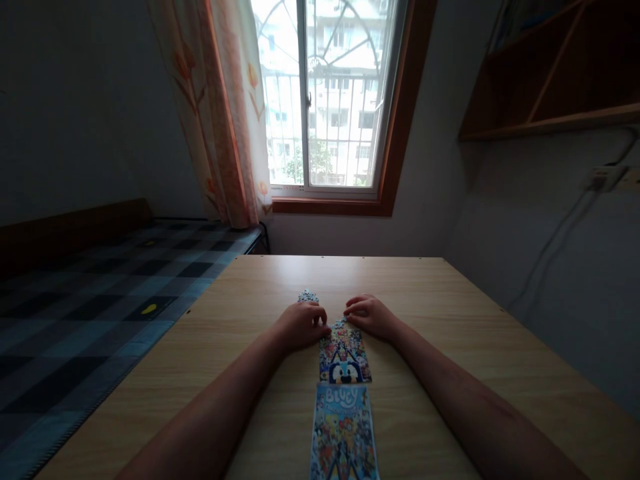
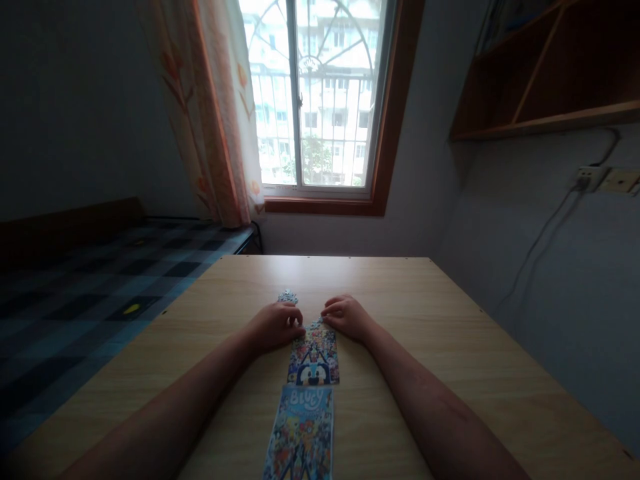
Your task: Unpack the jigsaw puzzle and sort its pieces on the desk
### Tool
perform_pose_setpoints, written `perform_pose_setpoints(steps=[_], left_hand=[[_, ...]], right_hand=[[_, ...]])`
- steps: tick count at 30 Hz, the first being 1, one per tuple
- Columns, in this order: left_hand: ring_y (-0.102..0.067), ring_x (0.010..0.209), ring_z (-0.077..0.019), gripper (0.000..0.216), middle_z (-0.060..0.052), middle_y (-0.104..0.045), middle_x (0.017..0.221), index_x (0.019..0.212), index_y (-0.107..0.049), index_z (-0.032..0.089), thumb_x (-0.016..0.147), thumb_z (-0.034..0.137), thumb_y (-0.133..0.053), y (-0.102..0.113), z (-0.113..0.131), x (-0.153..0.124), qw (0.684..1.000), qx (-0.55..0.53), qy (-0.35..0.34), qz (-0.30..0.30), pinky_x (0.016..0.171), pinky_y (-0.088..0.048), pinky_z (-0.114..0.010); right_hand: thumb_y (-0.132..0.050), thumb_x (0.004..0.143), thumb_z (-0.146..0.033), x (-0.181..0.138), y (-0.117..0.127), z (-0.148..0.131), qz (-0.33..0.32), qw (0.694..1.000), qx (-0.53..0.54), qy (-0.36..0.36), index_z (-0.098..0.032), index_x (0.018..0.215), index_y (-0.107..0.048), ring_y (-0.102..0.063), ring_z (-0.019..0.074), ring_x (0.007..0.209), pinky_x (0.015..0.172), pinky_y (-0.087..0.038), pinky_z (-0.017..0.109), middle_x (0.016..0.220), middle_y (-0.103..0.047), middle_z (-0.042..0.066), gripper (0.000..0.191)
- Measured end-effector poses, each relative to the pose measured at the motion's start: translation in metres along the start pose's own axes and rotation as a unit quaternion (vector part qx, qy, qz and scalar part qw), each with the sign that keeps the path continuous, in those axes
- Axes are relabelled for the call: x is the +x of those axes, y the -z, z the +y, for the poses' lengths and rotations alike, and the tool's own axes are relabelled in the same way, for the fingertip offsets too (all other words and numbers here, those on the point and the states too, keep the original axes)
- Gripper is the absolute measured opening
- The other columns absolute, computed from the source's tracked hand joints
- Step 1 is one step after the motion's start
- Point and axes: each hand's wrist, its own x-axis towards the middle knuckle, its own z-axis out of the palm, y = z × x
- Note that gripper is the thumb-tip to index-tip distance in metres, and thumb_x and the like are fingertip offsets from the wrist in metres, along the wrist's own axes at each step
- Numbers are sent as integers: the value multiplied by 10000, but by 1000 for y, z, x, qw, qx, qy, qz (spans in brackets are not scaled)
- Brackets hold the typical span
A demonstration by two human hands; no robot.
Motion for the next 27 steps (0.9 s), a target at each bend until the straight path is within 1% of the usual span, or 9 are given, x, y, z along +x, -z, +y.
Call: perform_pose_setpoints(steps=[4, 8, 11, 13, 17, 19, 21, 24, 27], left_hand=[[-607, 699, -146, 104, 7, -687, 810, 801, -724, 255, 755, 348, -724, 0, 1, 1, 1000, 0, 14, -4, 640, -416, -247], [-607, 715, -143, 116, 14, -680, 809, 814, -726, 254, 765, 358, -714, 1, 2, 2, 1000, 5, 16, -11, 657, -418, -246], [-599, 694, -138, 128, 16, -675, 796, 824, -725, 250, 777, 368, -707, 1, 2, 1, 1000, 5, 22, -5, 649, -416, -247], [-589, 669, -134, 146, 12, -678, 796, 833, -724, 243, 792, 381, -698, 1, 2, 0, 1000, 8, 28, 13, 636, -412, -250], [-586, 650, -123, 167, 3, -684, 810, 851, -720, 231, 851, 386, -659, 1, 0, 0, 997, 18, 16, 68, 627, -416, -249], [-597, 650, -118, 177, 0, -686, 809, 855, -721, 226, 880, 380, -637, 0, 0, 2, 996, 21, 4, 90, 633, -428, -243], [-613, 658, -116, 182, -5, -693, 829, 880, -725, 226, 900, 375, -622, -2, 3, 4, 993, 22, -8, 112, 647, -447, -241], [-635, 677, -115, 190, -14, -710, 918, 994, -724, 239, 913, 376, -621, -7, 11, 6, 989, 20, -24, 147, 664, -478, -243], [-646, 689, -117, 238, -28, -713, 1007, 1109, -700, 243, 909, 356, -636, -12, 18, 6, 985, 29, -38, 164, 656, -495, -241]], right_hand=[[-730, 817, -318, 2, -1, 3, 7, 1000, -28, 11, -264, 913, -795, -631, 244, 987, 929, -436, 388, 1029, -740, 64, 128], [-732, 815, -261, 3, -2, 1, 10, 998, -54, 26, -219, 859, -768, -634, 215, 920, 902, -433, 360, 938, -736, 62, 70], [-746, 794, -240, 3, 0, -3, 17, 998, -64, 12, -210, 838, -750, -619, 192, 807, 817, -445, 330, 802, -710, 38, 53], [-738, 788, -228, 2, 1, -5, 24, 998, -51, -4, -213, 832, -744, -607, 182, 750, 754, -449, 313, 747, -697, 23, 47], [-702, 798, -252, 1, 2, -6, 31, 998, 42, -41, -209, 818, -746, -635, 179, 737, 695, -475, 294, 800, -740, 35, 65], [-704, 800, -312, 1, 0, -6, 36, 991, 109, -69, -195, 835, -755, -653, 186, 729, 705, -497, 310, 806, -754, 48, 132], [-722, 786, -383, 2, -1, -6, 45, 976, 191, -97, -177, 877, -761, -671, 201, 743, 733, -518, 337, 812, -761, 62, 229], [-758, 747, -447, 4, -5, -8, 51, 951, 282, -119, -164, 923, -766, -682, 213, 779, 769, -531, 364, 840, -765, 73, 334], [-778, 731, -458, 5, -7, -14, 35, 944, 305, -118, -168, 931, -775, -680, 207, 784, 780, -529, 367, 850, -764, 69, 352]])
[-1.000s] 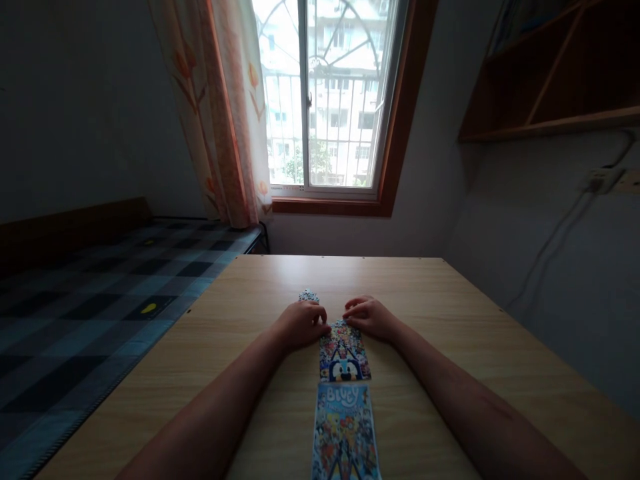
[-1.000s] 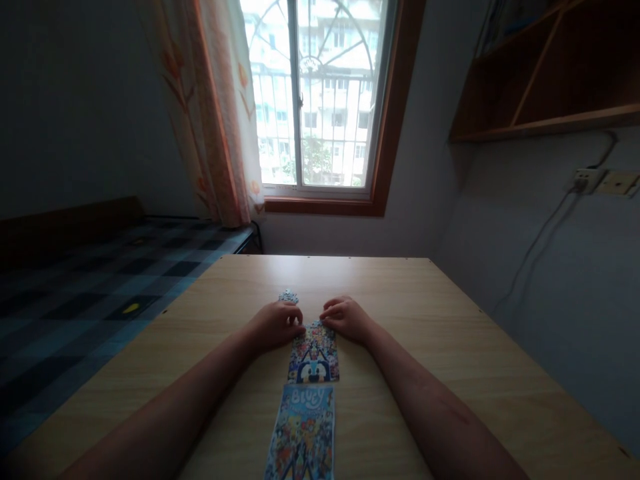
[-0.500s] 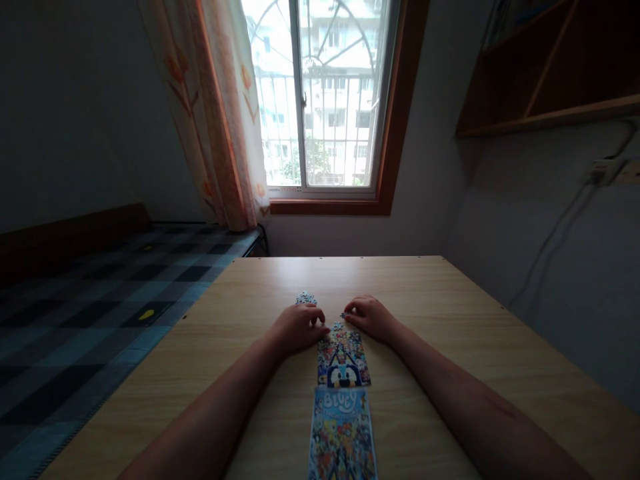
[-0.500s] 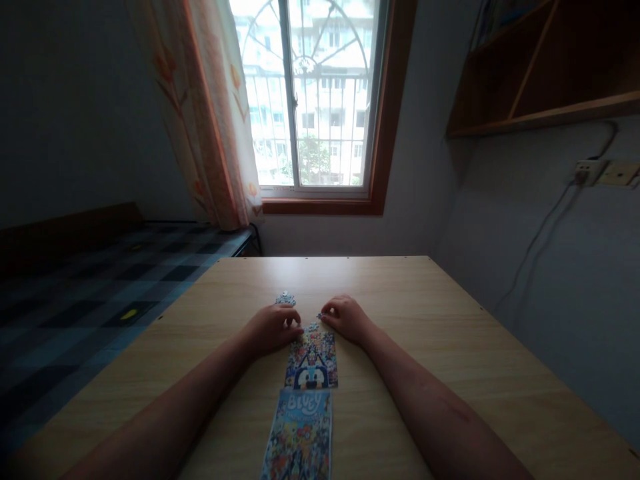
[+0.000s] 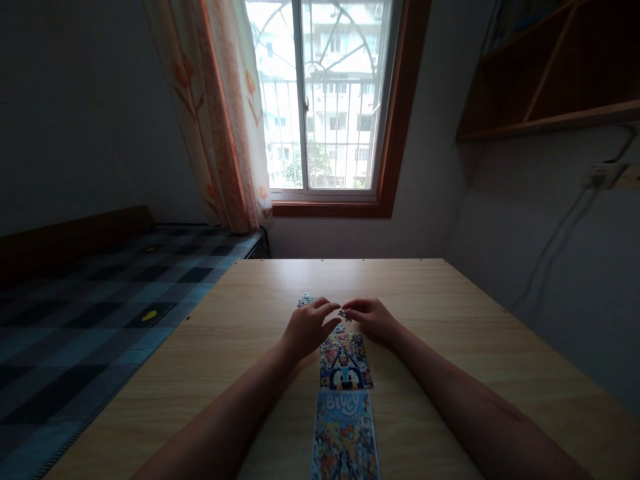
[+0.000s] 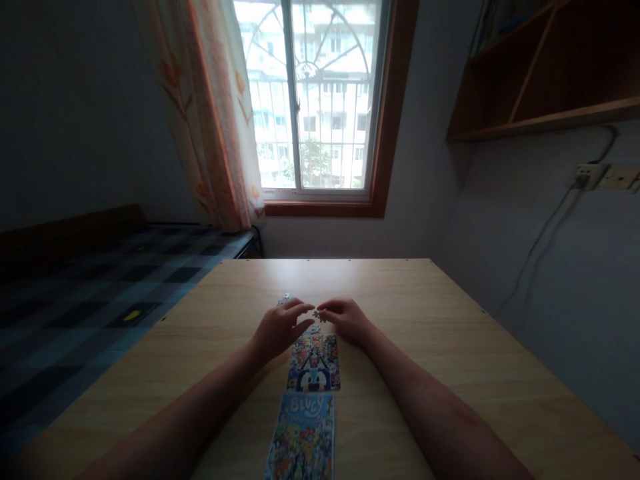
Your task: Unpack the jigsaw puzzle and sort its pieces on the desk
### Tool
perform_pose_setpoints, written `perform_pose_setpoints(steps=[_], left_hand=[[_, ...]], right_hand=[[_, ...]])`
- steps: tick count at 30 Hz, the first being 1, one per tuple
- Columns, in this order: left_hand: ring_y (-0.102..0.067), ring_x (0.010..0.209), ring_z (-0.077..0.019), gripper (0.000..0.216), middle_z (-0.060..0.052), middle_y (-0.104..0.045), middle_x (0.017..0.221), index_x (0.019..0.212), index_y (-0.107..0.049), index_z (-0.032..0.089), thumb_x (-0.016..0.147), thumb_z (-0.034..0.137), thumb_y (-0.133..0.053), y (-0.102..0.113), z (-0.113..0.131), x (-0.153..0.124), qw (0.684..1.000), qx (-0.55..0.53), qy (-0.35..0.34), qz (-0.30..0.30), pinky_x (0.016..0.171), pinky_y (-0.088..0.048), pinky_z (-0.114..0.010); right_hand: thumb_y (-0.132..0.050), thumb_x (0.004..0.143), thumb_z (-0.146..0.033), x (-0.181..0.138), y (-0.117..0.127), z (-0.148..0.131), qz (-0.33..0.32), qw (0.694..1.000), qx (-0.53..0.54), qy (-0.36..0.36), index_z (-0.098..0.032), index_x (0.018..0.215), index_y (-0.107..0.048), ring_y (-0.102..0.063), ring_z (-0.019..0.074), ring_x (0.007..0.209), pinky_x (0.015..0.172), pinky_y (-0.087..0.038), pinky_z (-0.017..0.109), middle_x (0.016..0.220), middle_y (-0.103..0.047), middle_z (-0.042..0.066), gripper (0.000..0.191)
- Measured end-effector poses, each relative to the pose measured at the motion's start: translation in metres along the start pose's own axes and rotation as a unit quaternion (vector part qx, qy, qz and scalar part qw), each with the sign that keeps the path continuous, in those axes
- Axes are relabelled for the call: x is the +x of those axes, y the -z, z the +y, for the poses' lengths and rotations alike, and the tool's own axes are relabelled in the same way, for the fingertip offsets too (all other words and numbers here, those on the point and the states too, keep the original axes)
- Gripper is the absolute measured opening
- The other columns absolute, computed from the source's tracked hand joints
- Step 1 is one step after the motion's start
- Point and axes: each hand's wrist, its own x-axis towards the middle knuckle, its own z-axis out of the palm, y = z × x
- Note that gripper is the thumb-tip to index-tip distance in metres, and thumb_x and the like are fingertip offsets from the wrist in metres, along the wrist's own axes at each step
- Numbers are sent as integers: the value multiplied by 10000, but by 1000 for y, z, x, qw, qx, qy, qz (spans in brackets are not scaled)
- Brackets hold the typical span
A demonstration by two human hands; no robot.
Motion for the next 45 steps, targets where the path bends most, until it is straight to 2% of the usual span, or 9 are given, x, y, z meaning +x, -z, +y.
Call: perform_pose_setpoints(steps=[11, 15, 18, 23, 29, 35, 38, 41, 45], left_hand=[[-665, 745, -131, 144, -25, -712, 984, 990, -720, 238, 913, 296, -614, -3, 3, 0, 1000, 26, -3, 8, 644, -491, -233], [-625, 643, -104, 152, -13, -698, 1002, 979, -715, 236, 913, 305, -597, 1, -24, -2, 994, 7, 98, 51, 651, -487, -242], [-637, 709, -148, 178, -30, -684, 967, 983, -713, 210, 893, 309, -595, 8, -57, -5, 974, 23, 199, 109, 711, -500, -275], [-642, 870, -213, 204, -63, -668, 999, 975, -739, 204, 856, 300, -605, 10, -86, -8, 954, 65, 276, 98, 836, -507, -322], [-637, 955, -235, 206, -74, -669, 1007, 978, -757, 218, 844, 293, -620, -1, -86, -7, 969, 71, 234, 35, 924, -498, -356], [-641, 920, -224, 204, -70, -668, 990, 1009, -742, 203, 883, 282, -602, 4, -79, -4, 976, 47, 201, 68, 894, -514, -356], [-628, 941, -215, 172, -61, -667, 986, 1002, -739, 222, 893, 281, -620, 3, -61, -1, 989, 38, 121, 70, 882, -517, -349], [-617, 972, -216, 205, -62, -669, 1026, 1060, -726, 236, 870, 294, -677, -2, -35, 2, 999, 28, 32, 33, 880, -524, -357], [-609, 992, -224, 288, -72, -662, 1075, 1141, -698, 244, 862, 317, -699, -6, -8, 4, 999, 42, -33, -7, 863, -533, -370]], right_hand=[[-800, 720, -390, -4, -3, -4, -40, 998, 43, -22, -180, 965, -782, -662, 189, 816, 815, -495, 349, 894, -763, 58, 323], [-794, 712, -394, -4, -2, -2, -3, 996, 65, -54, -167, 1019, -757, -605, 138, 675, 645, -455, 277, 804, -733, 42, 383], [-795, 687, -400, -3, -1, 1, 34, 990, 103, -85, -167, 1016, -742, -558, 110, 595, 535, -380, 237, 818, -724, 47, 407], [-802, 666, -380, -1, -1, 3, 57, 988, 120, -77, -165, 999, -737, -597, 130, 656, 564, -392, 240, 841, -728, 57, 402], [-818, 644, -387, 1, -2, 5, 59, 990, 108, -66, -165, 898, -729, -637, 167, 701, 622, -452, 279, 801, -729, 53, 349], [-840, 605, -387, 3, -4, 5, 57, 990, 114, -61, -164, 855, -719, -663, 184, 747, 704, -493, 311, 792, -732, 52, 357], [-836, 622, -381, 3, -3, 4, 55, 990, 115, -65, -154, 882, -717, -660, 180, 727, 677, -484, 302, 793, -733, 57, 365], [-836, 631, -372, 3, -3, 4, 46, 990, 116, -66, -152, 903, -717, -665, 179, 730, 690, -483, 303, 799, -740, 57, 369], [-837, 642, -381, 1, -4, 2, 22, 991, 118, -57, -160, 950, -722, -682, 192, 776, 750, -496, 326, 826, -754, 60, 396]])
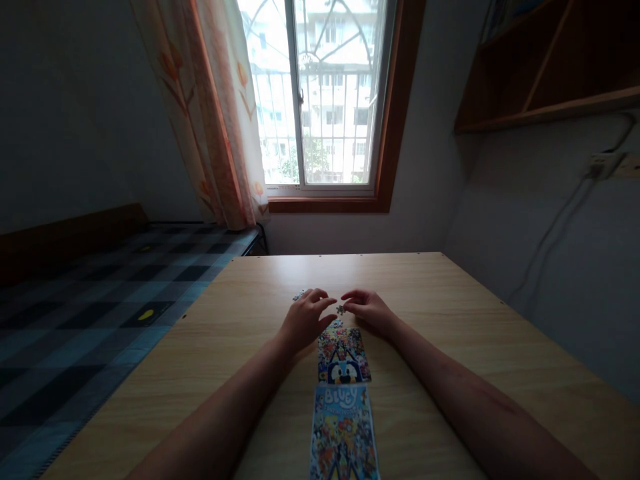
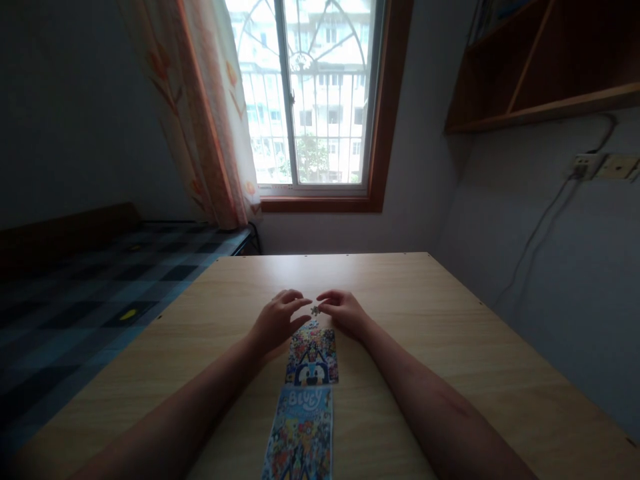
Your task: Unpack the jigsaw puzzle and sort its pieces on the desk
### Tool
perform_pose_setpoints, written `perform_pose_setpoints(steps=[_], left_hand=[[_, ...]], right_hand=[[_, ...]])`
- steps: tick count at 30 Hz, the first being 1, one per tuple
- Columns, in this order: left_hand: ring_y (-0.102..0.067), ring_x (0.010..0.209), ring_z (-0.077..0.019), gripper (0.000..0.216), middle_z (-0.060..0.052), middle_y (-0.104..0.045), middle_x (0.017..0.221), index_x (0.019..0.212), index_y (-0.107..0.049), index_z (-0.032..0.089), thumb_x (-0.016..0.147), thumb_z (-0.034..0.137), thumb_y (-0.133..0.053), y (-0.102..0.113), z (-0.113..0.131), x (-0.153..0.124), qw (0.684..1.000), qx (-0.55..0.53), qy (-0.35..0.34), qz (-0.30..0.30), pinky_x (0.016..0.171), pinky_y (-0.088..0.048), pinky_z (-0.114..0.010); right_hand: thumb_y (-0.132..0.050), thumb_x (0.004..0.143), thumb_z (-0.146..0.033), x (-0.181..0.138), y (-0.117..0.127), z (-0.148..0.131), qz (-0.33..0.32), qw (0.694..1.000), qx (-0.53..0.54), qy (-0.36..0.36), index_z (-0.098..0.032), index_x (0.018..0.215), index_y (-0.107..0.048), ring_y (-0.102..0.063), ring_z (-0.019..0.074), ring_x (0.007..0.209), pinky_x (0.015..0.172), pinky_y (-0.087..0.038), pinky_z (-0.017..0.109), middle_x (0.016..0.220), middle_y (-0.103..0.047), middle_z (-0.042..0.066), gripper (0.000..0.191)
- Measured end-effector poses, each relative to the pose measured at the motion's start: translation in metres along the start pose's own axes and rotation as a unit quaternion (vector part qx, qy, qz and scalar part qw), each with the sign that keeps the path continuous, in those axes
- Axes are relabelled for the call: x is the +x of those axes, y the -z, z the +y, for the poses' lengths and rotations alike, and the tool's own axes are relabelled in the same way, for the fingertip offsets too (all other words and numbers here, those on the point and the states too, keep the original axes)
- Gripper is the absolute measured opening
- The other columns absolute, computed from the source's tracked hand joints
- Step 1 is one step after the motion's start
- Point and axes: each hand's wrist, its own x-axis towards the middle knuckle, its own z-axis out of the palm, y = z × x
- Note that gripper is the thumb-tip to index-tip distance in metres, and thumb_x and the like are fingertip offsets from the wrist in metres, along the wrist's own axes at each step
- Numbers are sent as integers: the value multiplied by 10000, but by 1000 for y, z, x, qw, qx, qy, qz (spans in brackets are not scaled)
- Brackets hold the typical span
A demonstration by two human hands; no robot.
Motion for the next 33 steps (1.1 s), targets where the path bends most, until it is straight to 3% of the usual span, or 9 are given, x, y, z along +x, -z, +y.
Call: perform_pose_setpoints(steps=[12, 14, 17, 21, 27, 33], left_hand=[[-600, 944, -199, 167, -62, -661, 1034, 1038, -712, 247, 918, 323, -623, 3, 5, 1, 999, 15, -48, -21, 818, -529, -343], [-597, 947, -202, 155, -62, -661, 1020, 1015, -715, 245, 917, 319, -621, 5, -5, 1, 1000, 23, -10, 5, 829, -525, -343], [-593, 963, -221, 163, -64, -662, 1001, 994, -726, 242, 911, 330, -617, 8, -31, -4, 992, 41, 100, 67, 864, -513, -356], [-587, 970, -254, 221, -93, -660, 1007, 999, -744, 211, 898, 355, -610, 7, -67, -13, 973, 71, 200, 87, 919, -484, -392], [-579, 1018, -256, 255, -83, -684, 1090, 1077, -743, 252, 886, 332, -595, -3, -76, -16, 968, 66, 239, 32, 947, -452, -404], [-607, 985, -250, 283, -78, -715, 1043, 1052, -739, 223, 929, 305, -498, 2, -78, -17, 958, 38, 271, 83, 948, -448, -398]], right_hand=[[-811, 690, -377, -2, -2, -2, -41, 999, -31, 5, -174, 1026, -725, -683, 203, 829, 805, -516, 358, 882, -760, 65, 402], [-780, 723, -375, -2, -1, -4, -27, 995, -91, 28, -179, 1043, -734, -670, 201, 858, 804, -513, 349, 945, -753, 75, 378], [-734, 761, -354, -2, -1, -5, -14, 980, -189, 56, -185, 1023, -759, -657, 196, 837, 739, -515, 322, 1034, -734, 91, 313], [-707, 775, -298, -2, -4, -3, -52, 957, -257, 127, -188, 912, -791, -670, 220, 905, 778, -522, 324, 1035, -727, 103, 195], [-712, 779, -291, -2, -3, 0, -89, 940, -295, 144, -208, 920, -799, -681, 225, 919, 823, -531, 339, 1005, -739, 96, 185], [-721, 797, -321, -3, 1, -3, -109, 923, -335, 154, -231, 953, -802, -663, 241, 968, 877, -513, 368, 1056, -732, 96, 198]])
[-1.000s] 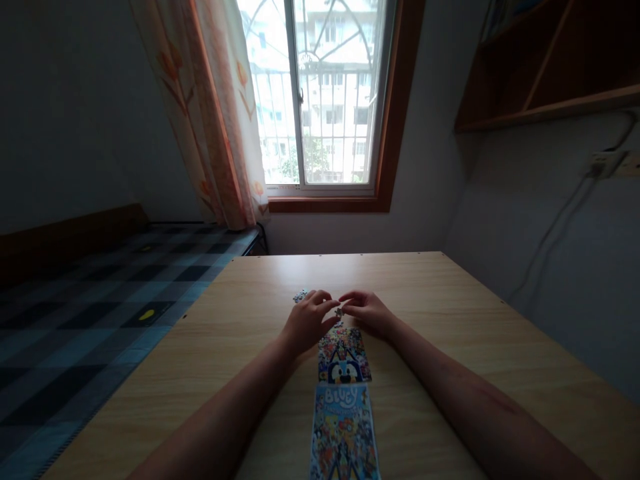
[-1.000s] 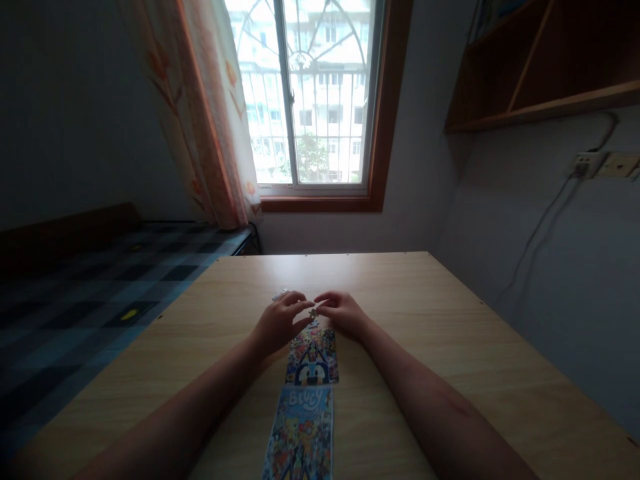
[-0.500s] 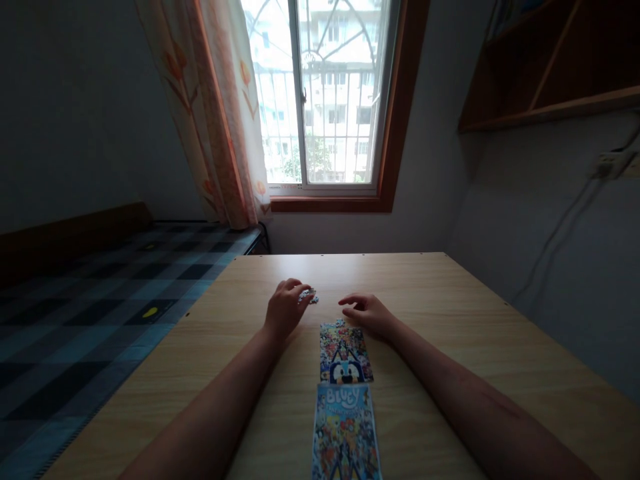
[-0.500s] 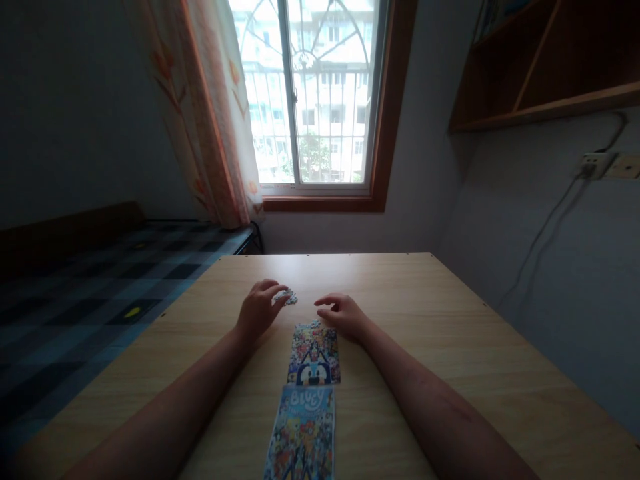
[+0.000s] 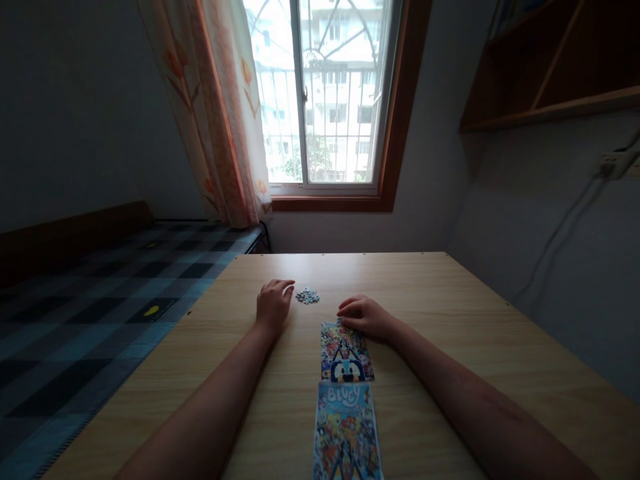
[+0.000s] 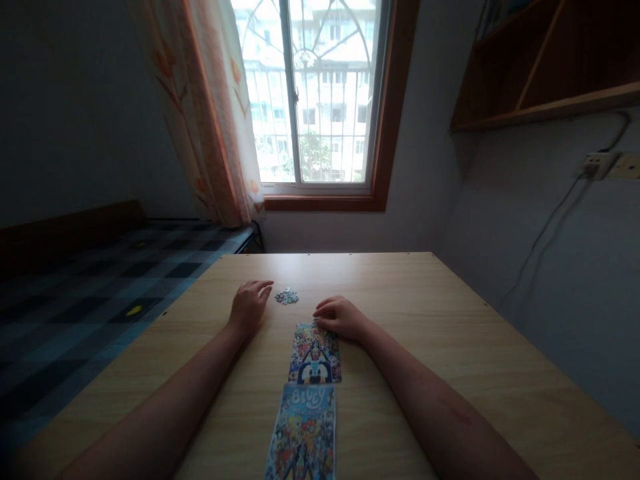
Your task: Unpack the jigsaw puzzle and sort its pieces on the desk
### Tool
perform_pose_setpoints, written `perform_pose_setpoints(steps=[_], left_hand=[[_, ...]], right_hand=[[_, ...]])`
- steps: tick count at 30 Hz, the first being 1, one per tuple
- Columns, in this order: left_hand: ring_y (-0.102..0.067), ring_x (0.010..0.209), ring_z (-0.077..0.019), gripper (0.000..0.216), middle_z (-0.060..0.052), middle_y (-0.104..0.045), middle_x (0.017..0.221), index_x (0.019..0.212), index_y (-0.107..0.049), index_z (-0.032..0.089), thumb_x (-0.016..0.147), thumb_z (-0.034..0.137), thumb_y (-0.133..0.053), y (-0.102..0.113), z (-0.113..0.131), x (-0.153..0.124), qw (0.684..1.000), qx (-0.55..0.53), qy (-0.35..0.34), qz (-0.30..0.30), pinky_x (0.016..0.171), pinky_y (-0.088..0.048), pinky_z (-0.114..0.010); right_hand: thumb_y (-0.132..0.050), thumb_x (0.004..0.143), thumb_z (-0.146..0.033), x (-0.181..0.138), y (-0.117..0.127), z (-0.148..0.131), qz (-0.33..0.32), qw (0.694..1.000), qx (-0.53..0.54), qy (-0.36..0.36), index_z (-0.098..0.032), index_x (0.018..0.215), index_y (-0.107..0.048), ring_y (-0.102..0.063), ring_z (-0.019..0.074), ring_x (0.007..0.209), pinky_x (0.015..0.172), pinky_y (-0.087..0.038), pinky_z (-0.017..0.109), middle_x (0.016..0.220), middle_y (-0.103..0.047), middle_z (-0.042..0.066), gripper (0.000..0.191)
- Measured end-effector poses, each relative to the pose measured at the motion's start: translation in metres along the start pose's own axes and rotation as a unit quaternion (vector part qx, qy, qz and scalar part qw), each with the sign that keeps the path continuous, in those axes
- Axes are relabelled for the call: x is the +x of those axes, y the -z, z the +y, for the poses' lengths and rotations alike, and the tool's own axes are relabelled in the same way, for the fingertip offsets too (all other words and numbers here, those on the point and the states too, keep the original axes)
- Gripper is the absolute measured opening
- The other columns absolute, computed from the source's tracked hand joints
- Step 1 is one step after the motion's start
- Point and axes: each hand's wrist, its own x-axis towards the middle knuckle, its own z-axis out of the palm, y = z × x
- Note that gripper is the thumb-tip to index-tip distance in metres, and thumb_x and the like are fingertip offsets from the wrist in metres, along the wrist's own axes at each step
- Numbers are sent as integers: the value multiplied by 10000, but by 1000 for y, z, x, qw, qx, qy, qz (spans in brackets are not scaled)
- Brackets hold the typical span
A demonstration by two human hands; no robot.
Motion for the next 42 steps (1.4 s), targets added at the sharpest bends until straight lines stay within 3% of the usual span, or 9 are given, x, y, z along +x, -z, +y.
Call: perform_pose_setpoints(steps=[4, 10, 15, 19, 27, 35, 42], left_hand=[[-615, 929, -248, 278, -79, -719, 994, 1010, -739, 206, 929, 299, -489, 4, 4, -1, 1000, -5, -13, 22, 910, -459, -388], [-613, 905, -228, 238, -63, -707, 937, 973, -733, 214, 943, 297, -512, 8, 30, -7, 996, -6, -91, 21, 869, -468, -357], [-630, 773, -169, 243, -39, -703, 873, 899, -732, 226, 960, 302, -510, 9, 51, -16, 985, -22, -164, -57, 707, -466, -278], [-634, 711, -138, 199, -12, -721, 849, 894, -742, 251, 939, 282, -551, 8, 60, -24, 967, -50, -218, -126, 664, -443, -251], [-647, 720, -139, 184, -9, -734, 850, 890, -748, 250, 924, 257, -567, 10, 63, -24, 968, -62, -202, -139, 678, -444, -250], [-648, 721, -139, 189, -5, -736, 851, 881, -746, 248, 925, 257, -562, 10, 63, -25, 968, -58, -203, -135, 677, -433, -252], [-631, 683, -129, 186, 3, -729, 824, 868, -743, 249, 920, 255, -564, 9, 62, -25, 968, -58, -202, -133, 655, -419, -248]], right_hand=[[-709, 806, -290, 0, 0, 0, -7, 1000, -29, 9, -245, 950, -805, -652, 242, 998, 909, -491, 371, 1058, -731, 84, 179], [-682, 810, -231, 2, 4, 5, 6, 995, -101, 22, -247, 937, -802, -644, 239, 962, 919, -461, 375, 1015, -741, 73, 175], [-650, 825, -197, 1, 8, 5, 22, 988, -152, 9, -232, 987, -789, -633, 214, 879, 843, -462, 327, 928, -728, 70, 216], [-615, 854, -208, -1, 11, -2, 17, 983, -182, -25, -235, 982, -780, -609, 185, 819, 775, -450, 293, 910, -690, 62, 211], [-680, 814, -189, 0, 22, -7, -31, 979, -169, -108, -183, 928, -743, -571, 158, 776, 720, -420, 247, 837, -633, 37, 131], [-686, 825, -248, -2, 22, -8, -3, 973, -198, -119, -186, 916, -750, -584, 159, 769, 720, -416, 245, 843, -660, 41, 127], [-673, 830, -279, 0, 22, -12, -16, 960, -222, -167, -191, 910, -750, -613, 176, 823, 719, -408, 252, 895, -699, 57, 141]])
